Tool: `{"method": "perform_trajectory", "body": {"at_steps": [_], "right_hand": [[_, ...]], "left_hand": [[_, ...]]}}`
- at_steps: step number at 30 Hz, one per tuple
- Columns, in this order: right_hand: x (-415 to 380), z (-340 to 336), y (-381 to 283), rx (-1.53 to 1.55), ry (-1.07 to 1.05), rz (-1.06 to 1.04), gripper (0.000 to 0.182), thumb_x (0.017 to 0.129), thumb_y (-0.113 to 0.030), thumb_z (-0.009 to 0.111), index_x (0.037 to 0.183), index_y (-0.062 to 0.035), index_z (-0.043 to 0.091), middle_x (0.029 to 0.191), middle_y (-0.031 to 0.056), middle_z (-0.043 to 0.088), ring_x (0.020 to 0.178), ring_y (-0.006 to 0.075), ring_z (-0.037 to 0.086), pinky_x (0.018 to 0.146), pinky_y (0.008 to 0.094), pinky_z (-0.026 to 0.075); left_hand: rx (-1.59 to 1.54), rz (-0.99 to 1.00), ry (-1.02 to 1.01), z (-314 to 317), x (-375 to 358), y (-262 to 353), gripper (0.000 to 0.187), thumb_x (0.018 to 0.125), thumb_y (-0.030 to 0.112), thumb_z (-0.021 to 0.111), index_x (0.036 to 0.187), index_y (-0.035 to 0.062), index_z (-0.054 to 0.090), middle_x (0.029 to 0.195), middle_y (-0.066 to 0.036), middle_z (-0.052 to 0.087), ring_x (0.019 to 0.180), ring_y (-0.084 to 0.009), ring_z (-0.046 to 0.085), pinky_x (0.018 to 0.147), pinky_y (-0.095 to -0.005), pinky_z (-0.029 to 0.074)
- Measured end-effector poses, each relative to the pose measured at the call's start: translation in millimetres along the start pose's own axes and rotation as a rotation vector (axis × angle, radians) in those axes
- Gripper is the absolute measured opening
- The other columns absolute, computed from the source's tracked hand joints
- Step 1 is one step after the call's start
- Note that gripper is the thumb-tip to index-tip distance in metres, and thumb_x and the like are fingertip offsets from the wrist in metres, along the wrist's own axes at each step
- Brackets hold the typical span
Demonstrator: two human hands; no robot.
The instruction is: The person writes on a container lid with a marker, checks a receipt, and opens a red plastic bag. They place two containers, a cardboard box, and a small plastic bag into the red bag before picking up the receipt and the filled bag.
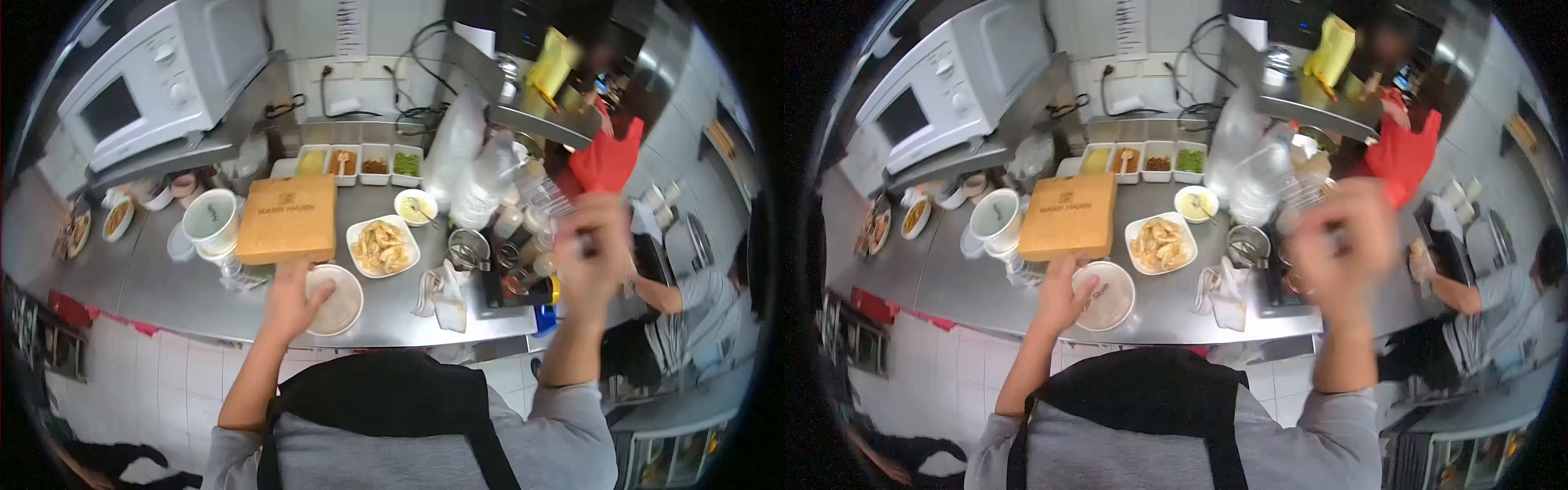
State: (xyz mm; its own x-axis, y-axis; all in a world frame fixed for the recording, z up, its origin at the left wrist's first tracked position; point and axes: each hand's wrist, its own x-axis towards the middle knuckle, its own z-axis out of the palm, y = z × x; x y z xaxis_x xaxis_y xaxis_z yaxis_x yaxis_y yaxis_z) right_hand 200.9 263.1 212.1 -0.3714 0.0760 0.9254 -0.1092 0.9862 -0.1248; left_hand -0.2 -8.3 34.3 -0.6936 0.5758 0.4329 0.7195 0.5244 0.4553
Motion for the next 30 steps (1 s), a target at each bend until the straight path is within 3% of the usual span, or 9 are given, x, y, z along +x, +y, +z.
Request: {"method": "perform_trajectory", "body": {"at_steps": [1, 3, 5, 10, 17, 21, 25, 28, 30], "right_hand": [[11.7, -12.6, 23.7, -0.079, 0.078, 0.146, 0.011, 0.068, -0.001, 0.067, 0.075, -0.0024, 0.058, 0.078, 0.0082, 0.055, 0.069, 0.0204, 0.055, 0.065, 0.0296, 0.046], [62.7, -21.3, 100.2, -0.406, 0.016, -0.025, 0.011, 0.077, -0.006, 0.066, 0.086, -0.0018, 0.060, 0.085, 0.0099, 0.058, 0.077, 0.0235, 0.059, 0.071, 0.0310, 0.047], [85.2, -8.4, 170.8, -0.564, -0.101, -0.098, 0.011, 0.083, -0.009, 0.061, 0.092, -0.0036, 0.061, 0.092, 0.0119, 0.058, 0.085, 0.0283, 0.059, 0.074, 0.0346, 0.047], [80.6, 49.0, 299.5, -0.683, -0.272, -0.182, 0.027, 0.094, -0.020, 0.044, 0.106, -0.0011, 0.060, 0.110, 0.0176, 0.056, 0.105, 0.0335, 0.052, 0.090, 0.0380, 0.042], [70.2, 61.9, 254.1, -0.425, -0.143, 0.000, 0.034, 0.096, -0.024, 0.042, 0.117, -0.0012, 0.055, 0.118, 0.0161, 0.055, 0.115, 0.0330, 0.047, 0.097, 0.0373, 0.037], [68.7, 62.8, 260.7, -0.428, -0.050, -0.082, 0.029, 0.093, -0.017, 0.047, 0.117, -0.0023, 0.055, 0.121, 0.0180, 0.050, 0.118, 0.0326, 0.043, 0.100, 0.0389, 0.033], [75.7, 47.6, 207.9, -0.432, 0.101, -0.181, 0.026, 0.091, -0.012, 0.050, 0.114, -0.0025, 0.057, 0.123, 0.0167, 0.047, 0.120, 0.0309, 0.041, 0.101, 0.0390, 0.032], [91.9, 40.4, 153.9, -0.338, 0.140, -0.240, 0.023, 0.088, -0.008, 0.052, 0.108, -0.0015, 0.059, 0.120, 0.0155, 0.049, 0.119, 0.0303, 0.042, 0.100, 0.0388, 0.032], [110.7, 38.3, 109.5, -0.298, 0.144, -0.335, 0.022, 0.086, -0.006, 0.053, 0.106, -0.0007, 0.059, 0.117, 0.0152, 0.051, 0.117, 0.0306, 0.044, 0.099, 0.0385, 0.033]], "left_hand": [[0.044, -0.057, -0.018, 13.8, -3.9, -23.5, 0.036, 0.080, 0.030, 0.062, 0.104, 0.0037, 0.055, 0.096, -0.016, 0.058, 0.089, -0.0331, 0.055, 0.076, -0.0399, 0.045], [0.138, -0.291, -0.017, 33.0, -37.3, -78.3, 0.029, 0.082, 0.027, 0.060, 0.096, 0.0017, 0.057, 0.090, -0.015, 0.059, 0.083, -0.0315, 0.057, 0.074, -0.0383, 0.045], [-0.230, -0.526, -0.093, 40.9, -48.0, -85.1, 0.023, 0.082, 0.024, 0.060, 0.080, 0.0008, 0.057, 0.080, -0.017, 0.058, 0.074, -0.0314, 0.057, 0.068, -0.0376, 0.045], [-0.273, -0.453, -0.022, 26.5, -68.6, -72.4, 0.028, 0.082, 0.023, 0.059, 0.070, -0.0011, 0.052, 0.070, -0.016, 0.055, 0.064, -0.0283, 0.054, 0.062, -0.0379, 0.043], [-0.655, -0.636, 0.061, -70.9, -25.0, -73.0, 0.026, 0.084, 0.023, 0.058, 0.068, 0.0025, 0.056, 0.072, -0.005, 0.058, 0.062, -0.0158, 0.053, 0.054, -0.0287, 0.041], [-0.869, -0.673, 0.232, -90.2, 40.3, -82.2, 0.026, 0.087, 0.026, 0.056, 0.086, 0.0009, 0.060, 0.077, -0.006, 0.060, 0.069, -0.0170, 0.060, 0.055, -0.0284, 0.051], [-0.717, -0.693, 0.174, -48.5, 99.5, -142.1, 0.033, 0.088, 0.030, 0.055, 0.090, -0.0023, 0.059, 0.082, -0.010, 0.062, 0.073, -0.0197, 0.063, 0.055, -0.0310, 0.055], [-0.662, -0.697, 0.369, -8.5, 112.0, -173.8, 0.040, 0.086, 0.035, 0.055, 0.082, -0.0037, 0.061, 0.059, -0.011, 0.058, 0.048, -0.0211, 0.057, 0.050, -0.0321, 0.049], [-0.701, -0.698, 0.426, -26.1, 99.6, -154.1, 0.043, 0.086, 0.038, 0.055, 0.082, -0.0043, 0.061, 0.063, -0.012, 0.060, 0.052, -0.0207, 0.059, 0.051, -0.0335, 0.049]]}}
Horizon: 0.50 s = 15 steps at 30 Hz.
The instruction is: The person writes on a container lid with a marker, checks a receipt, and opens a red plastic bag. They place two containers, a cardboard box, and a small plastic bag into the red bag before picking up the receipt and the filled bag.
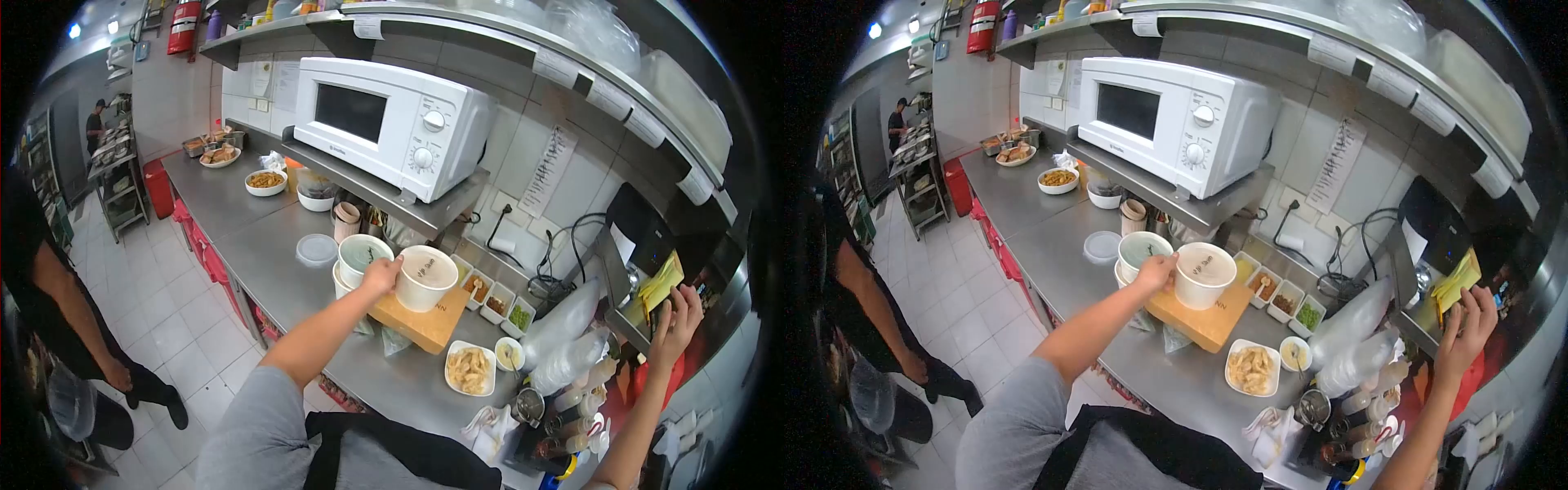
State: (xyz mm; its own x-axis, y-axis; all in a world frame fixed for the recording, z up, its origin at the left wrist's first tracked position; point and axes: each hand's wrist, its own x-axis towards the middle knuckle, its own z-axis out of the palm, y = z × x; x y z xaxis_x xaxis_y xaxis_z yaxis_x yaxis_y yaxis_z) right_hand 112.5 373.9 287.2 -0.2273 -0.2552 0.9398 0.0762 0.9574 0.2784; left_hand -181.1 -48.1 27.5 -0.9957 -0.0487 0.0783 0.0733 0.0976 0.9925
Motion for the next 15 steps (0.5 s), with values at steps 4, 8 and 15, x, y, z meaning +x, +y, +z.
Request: {"method": "perform_trajectory", "body": {"at_steps": [4, 8, 15], "right_hand": [[77.1, -7.9, -91.2, 0.176, 0.016, -0.235, 0.018, 0.079, 0.002, 0.058, 0.096, 0.0014, 0.061, 0.103, 0.0140, 0.056, 0.105, 0.0297, 0.052, 0.092, 0.0370, 0.039], [144.2, 21.5, -184.0, 0.373, -0.027, -0.466, 0.018, 0.073, 0.005, 0.060, 0.090, 0.0010, 0.061, 0.092, 0.0137, 0.056, 0.094, 0.0301, 0.055, 0.084, 0.0355, 0.043], [263.7, 161.9, -316.9, 0.651, -0.188, -0.533, 0.022, 0.080, -0.005, 0.057, 0.102, -0.0040, 0.062, 0.107, 0.0121, 0.056, 0.099, 0.0314, 0.055, 0.086, 0.0362, 0.045]], "left_hand": [[0.035, 0.266, 0.208, -50.1, -16.4, -20.2, 0.038, 0.086, 0.036, 0.056, 0.077, -0.0009, 0.057, 0.073, -0.015, 0.062, 0.063, -0.0218, 0.060, 0.059, -0.0352, 0.048], [0.326, 0.416, 0.445, -135.7, -25.4, -86.4, 0.020, 0.085, 0.023, 0.056, 0.087, 0.0025, 0.055, 0.076, -0.013, 0.057, 0.068, -0.0238, 0.055, 0.065, -0.0363, 0.044], [1.091, 0.257, 0.315, -191.5, -57.0, -178.2, 0.047, 0.079, 0.030, 0.061, 0.120, 0.0103, 0.051, 0.135, -0.021, 0.038, 0.129, -0.0373, 0.030, 0.104, -0.0546, 0.020]]}}
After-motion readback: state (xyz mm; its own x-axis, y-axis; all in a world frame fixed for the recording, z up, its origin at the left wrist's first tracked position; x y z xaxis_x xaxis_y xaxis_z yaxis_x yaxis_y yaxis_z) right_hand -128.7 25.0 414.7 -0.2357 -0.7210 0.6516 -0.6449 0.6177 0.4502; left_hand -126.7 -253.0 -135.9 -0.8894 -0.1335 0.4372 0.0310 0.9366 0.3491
